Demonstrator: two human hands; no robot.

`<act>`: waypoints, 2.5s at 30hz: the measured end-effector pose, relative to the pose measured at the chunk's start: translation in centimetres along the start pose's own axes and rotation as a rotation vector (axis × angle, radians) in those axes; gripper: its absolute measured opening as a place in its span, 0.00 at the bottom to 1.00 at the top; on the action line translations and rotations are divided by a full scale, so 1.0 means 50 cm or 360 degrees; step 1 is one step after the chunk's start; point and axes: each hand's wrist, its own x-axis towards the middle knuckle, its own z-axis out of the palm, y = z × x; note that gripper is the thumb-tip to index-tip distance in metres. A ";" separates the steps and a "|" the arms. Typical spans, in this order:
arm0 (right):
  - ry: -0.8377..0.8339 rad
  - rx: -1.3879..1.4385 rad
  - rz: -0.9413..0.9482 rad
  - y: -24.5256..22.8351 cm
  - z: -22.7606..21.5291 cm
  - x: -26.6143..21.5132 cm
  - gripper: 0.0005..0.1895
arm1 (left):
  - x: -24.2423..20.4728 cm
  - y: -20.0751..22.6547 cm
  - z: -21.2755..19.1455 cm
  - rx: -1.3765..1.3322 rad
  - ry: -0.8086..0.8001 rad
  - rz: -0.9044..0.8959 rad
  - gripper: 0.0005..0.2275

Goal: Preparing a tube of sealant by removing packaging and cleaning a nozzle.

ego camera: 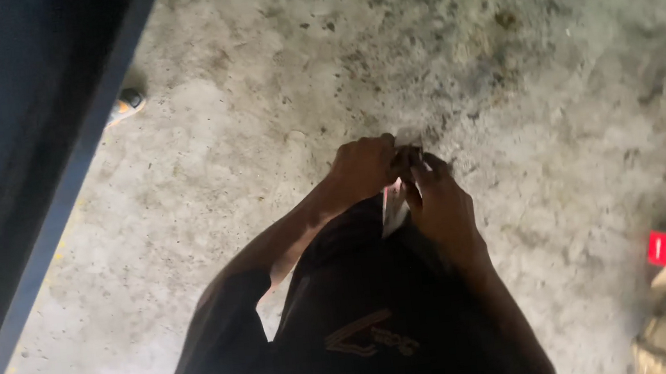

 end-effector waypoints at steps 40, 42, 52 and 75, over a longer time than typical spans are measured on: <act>-0.0124 0.0127 0.0404 -0.038 -0.065 0.018 0.14 | 0.001 0.018 -0.005 -0.0064 -0.0278 0.0407 0.24; -0.0181 0.0265 0.0474 -0.005 -0.031 0.016 0.14 | -0.004 0.009 -0.006 0.0004 -0.0290 0.0384 0.24; 0.0141 0.0631 0.0454 0.041 0.021 0.045 0.18 | 0.013 0.012 -0.016 -0.0222 -0.0275 0.0095 0.23; 0.0613 0.0224 -0.0224 0.070 0.039 0.014 0.15 | 0.056 -0.004 0.003 -0.0854 -0.0422 -0.0088 0.22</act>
